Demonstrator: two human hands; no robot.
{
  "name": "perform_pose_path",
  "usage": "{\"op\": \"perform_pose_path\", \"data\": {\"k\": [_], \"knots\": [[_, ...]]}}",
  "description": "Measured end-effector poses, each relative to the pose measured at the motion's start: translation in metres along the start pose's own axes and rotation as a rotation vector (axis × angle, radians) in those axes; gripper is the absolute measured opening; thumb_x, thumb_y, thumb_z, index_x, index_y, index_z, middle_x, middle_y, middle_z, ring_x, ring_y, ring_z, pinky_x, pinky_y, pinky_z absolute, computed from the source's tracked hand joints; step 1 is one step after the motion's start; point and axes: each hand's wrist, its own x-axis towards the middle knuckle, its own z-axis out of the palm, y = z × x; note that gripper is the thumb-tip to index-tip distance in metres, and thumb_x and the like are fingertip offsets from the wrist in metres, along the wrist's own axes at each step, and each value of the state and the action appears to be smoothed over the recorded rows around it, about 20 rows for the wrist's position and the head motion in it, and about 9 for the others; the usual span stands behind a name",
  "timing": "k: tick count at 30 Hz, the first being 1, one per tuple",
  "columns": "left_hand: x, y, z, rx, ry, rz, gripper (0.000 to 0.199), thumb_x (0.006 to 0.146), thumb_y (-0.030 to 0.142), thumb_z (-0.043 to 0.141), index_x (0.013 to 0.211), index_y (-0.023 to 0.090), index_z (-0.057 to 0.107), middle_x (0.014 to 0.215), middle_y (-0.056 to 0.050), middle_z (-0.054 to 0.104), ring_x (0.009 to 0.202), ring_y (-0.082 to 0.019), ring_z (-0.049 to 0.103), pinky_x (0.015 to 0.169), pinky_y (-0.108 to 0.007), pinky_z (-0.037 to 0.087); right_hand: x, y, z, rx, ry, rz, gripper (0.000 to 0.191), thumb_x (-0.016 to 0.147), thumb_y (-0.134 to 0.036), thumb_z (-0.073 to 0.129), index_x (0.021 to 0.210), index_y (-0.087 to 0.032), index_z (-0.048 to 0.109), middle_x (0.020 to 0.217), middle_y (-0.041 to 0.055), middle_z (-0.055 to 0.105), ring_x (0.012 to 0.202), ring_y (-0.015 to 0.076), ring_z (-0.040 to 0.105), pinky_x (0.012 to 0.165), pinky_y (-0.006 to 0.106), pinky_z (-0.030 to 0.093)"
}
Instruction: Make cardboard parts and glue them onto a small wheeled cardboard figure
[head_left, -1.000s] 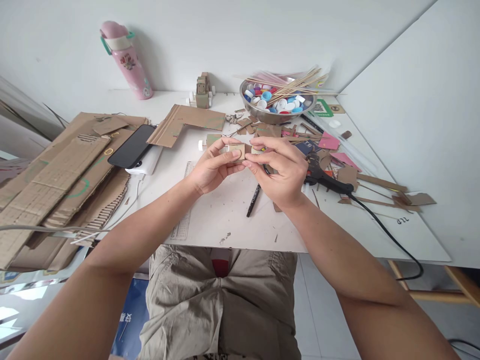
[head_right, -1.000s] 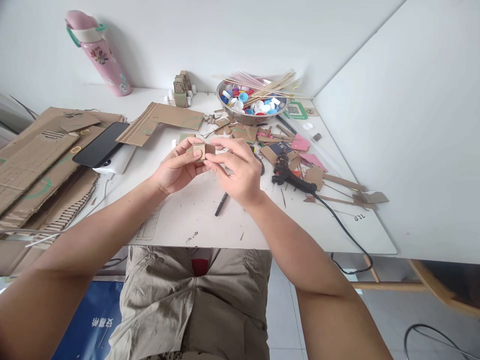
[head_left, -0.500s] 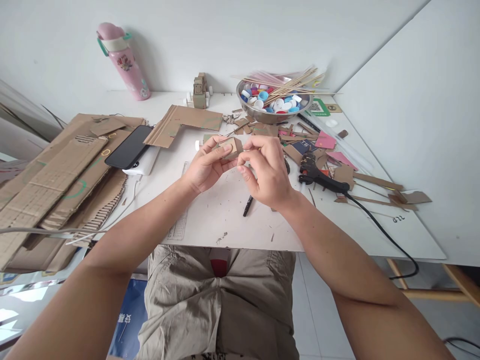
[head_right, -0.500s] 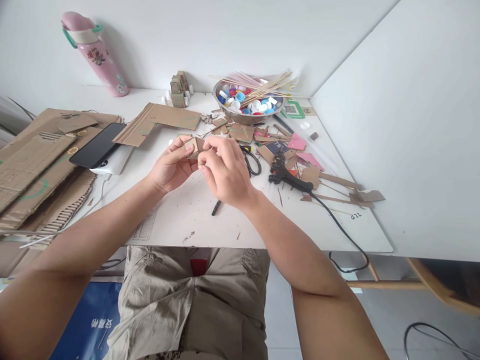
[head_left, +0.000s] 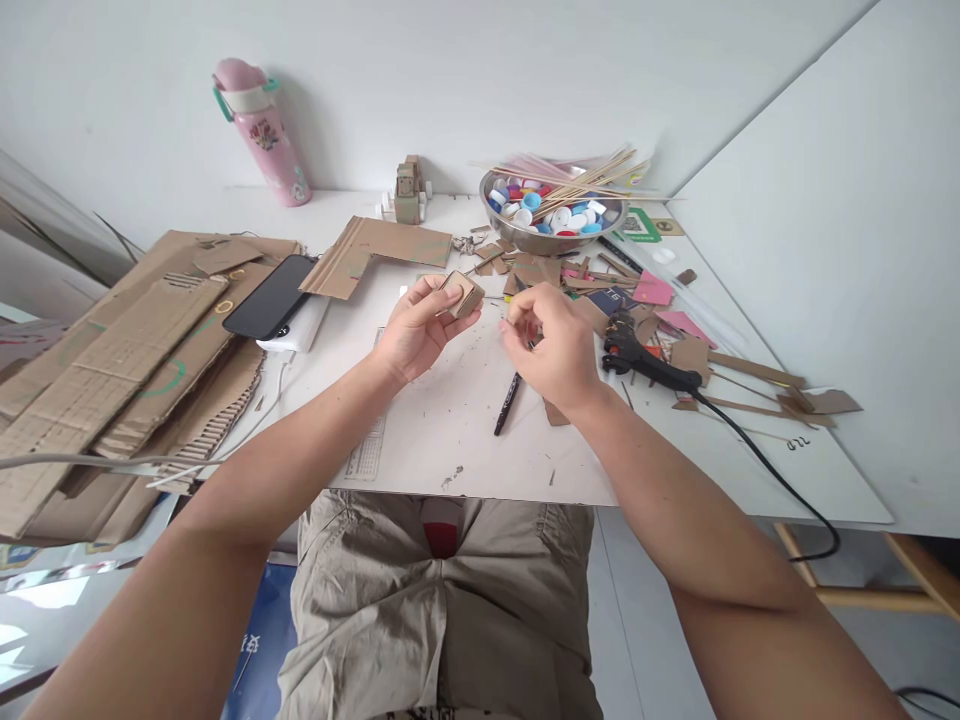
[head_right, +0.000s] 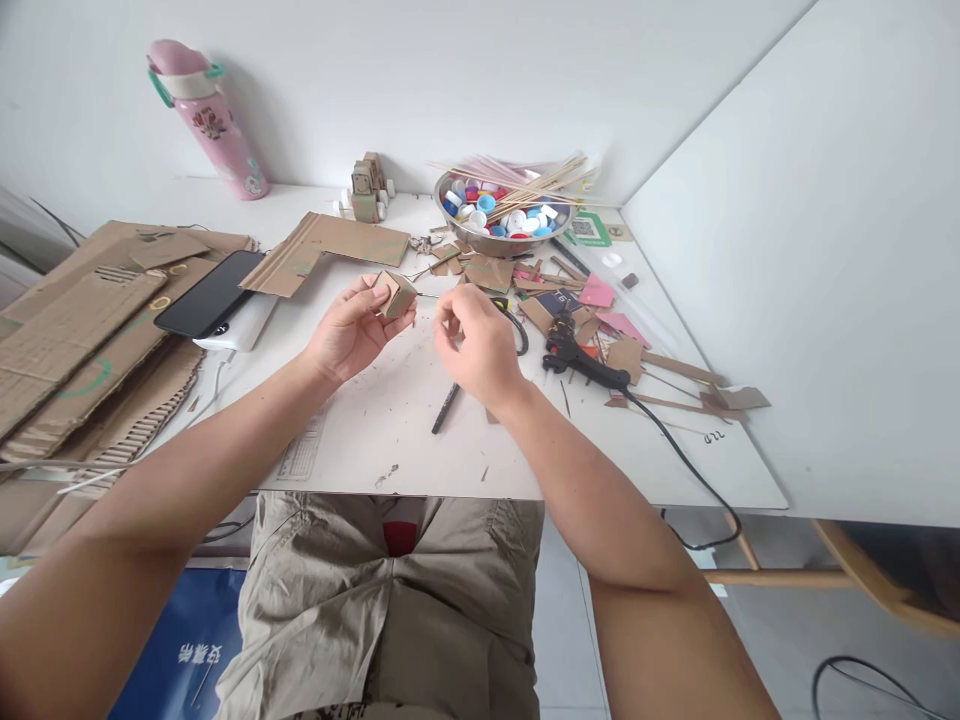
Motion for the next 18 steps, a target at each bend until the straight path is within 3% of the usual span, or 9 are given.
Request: {"op": "perform_pose_path", "data": {"k": [3,8,12,18], "knots": [[0.0,-0.002,0.0,-0.005,-0.011,0.032,0.037,0.08,0.017,0.092,0.088,0.025,0.057,0.083,0.008,0.073,0.092,-0.015,0.082,0.105,-0.035,0.064,0.001,-0.001,0.0,0.004,0.044,0.01,0.012,0.101,-0.031,0.062,0.11,-0.029,0.07,0.106,0.0081,0.079,0.097,0.0273,0.074,0.09,0.044,0.064],[-0.003,-0.007,0.003,0.015,-0.029,0.02,0.035,0.081,0.018,0.091,0.087,0.025,0.058,0.086,0.006,0.075,0.101,-0.02,0.083,0.108,-0.04,0.063,0.0,-0.002,0.01,0.039,0.039,-0.04,0.047,0.094,-0.043,0.08,0.138,-0.029,0.067,0.136,0.0144,0.079,0.126,0.0377,0.071,0.107,0.058,0.063],[-0.007,-0.013,0.01,0.034,-0.041,-0.001,0.037,0.077,0.021,0.094,0.087,0.024,0.059,0.082,0.005,0.074,0.104,-0.023,0.083,0.104,-0.04,0.065,-0.001,0.001,0.021,0.031,0.043,-0.052,0.042,0.095,-0.033,0.078,0.135,-0.028,0.068,0.133,0.0137,0.079,0.128,0.0383,0.071,0.113,0.061,0.06],[-0.012,-0.019,0.017,0.027,0.075,0.007,0.044,0.075,0.023,0.099,0.089,0.025,0.056,0.083,0.005,0.076,0.104,-0.023,0.083,0.104,-0.04,0.064,-0.002,0.007,0.029,0.057,0.143,-0.118,0.028,0.097,-0.023,0.071,0.124,-0.029,0.068,0.119,0.0107,0.08,0.118,0.0354,0.074,0.107,0.059,0.062]]}}
